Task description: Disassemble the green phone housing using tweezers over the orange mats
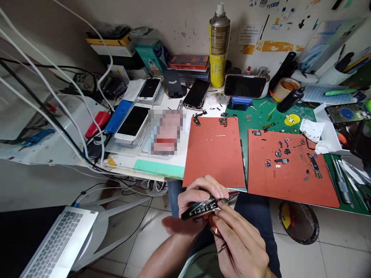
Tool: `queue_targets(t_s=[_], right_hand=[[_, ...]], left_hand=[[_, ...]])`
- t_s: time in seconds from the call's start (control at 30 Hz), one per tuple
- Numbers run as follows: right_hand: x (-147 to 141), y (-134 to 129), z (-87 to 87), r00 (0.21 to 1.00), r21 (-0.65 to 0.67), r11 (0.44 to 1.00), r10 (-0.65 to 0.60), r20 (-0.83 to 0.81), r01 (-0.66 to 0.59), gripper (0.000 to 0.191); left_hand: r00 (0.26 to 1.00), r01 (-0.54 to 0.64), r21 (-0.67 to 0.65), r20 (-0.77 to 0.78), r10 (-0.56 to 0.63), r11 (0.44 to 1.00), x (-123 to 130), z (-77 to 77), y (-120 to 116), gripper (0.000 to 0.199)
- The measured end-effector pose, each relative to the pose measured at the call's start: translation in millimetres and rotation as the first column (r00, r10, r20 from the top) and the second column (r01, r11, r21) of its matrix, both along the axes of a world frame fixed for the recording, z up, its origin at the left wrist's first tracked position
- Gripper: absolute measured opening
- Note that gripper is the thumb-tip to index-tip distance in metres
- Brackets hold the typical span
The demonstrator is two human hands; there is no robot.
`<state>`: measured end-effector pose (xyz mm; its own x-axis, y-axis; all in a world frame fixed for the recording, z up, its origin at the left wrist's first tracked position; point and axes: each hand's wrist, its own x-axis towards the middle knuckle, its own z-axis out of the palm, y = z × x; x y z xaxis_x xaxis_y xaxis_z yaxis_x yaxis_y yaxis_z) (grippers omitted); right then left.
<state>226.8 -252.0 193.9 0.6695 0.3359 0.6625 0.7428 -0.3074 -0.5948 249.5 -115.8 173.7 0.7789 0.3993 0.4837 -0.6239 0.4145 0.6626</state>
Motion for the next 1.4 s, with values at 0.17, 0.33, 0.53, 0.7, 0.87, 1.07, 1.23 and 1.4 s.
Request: queue_targets(t_s=[0.17, 0.33, 0.53, 0.7, 0.87, 1.07, 1.23, 1.4], right_hand=[[8.4, -5.9, 8.5, 0.931, 0.098, 0.995, 0.054, -0.362, -0.019, 0.02], [24.5, -26.4, 19.8, 0.558, 0.261, 0.953, 0.132, -0.819, 0.157, 0.01], [42.5, -55.3, 35.3, 0.246, 0.316, 0.832, 0.223, -0.943, 0.456, 0.023], [63.1, -60.3, 41.6, 0.237, 0.26, 0.862, 0.169, -0.957, 0.434, 0.029], [72.5, -53.6, 44.4, 0.213, 0.27, 0.919, 0.214, -0.953, 0.286, 0.031], [67.3, -45.0, 46.7, 0.207, 0.3, 0.939, 0.264, -0.942, 0.166, 0.029], [65.0, -43.8, 49.1, 0.23, 0.286, 0.948, 0.249, -0.941, 0.143, 0.032], [64.3, -51.9, 50.4, 0.311, 0.24, 0.969, 0.21, -0.927, 0.063, 0.022]], left_hand=[[0.93, -0.069, -0.355, -0.362, -0.069, 0.932, 3.1, 15.2, -3.7, 0.073], [0.756, -0.238, -0.61, -0.605, -0.25, 0.756, 13.0, 38.5, 1.6, 0.064], [0.624, -0.218, -0.669, -0.655, -0.426, 0.71, 14.0, 55.2, 9.6, 0.073], [0.589, -0.157, -0.665, -0.657, -0.471, 0.731, 6.0, 57.2, 18.9, 0.059], [0.515, 0.01, -0.476, -0.752, -0.413, 0.879, -14.7, 44.6, 23.1, 0.031], [0.495, 0.274, -0.121, -0.833, -0.248, 0.954, -23.2, 50.8, 16.0, 0.029], [0.572, 0.35, 0.038, -0.8, -0.181, 0.936, -10.6, 61.6, 7.0, 0.025], [0.586, 0.362, 0.025, -0.784, -0.207, 0.932, -8.5, 60.3, 4.0, 0.024]])
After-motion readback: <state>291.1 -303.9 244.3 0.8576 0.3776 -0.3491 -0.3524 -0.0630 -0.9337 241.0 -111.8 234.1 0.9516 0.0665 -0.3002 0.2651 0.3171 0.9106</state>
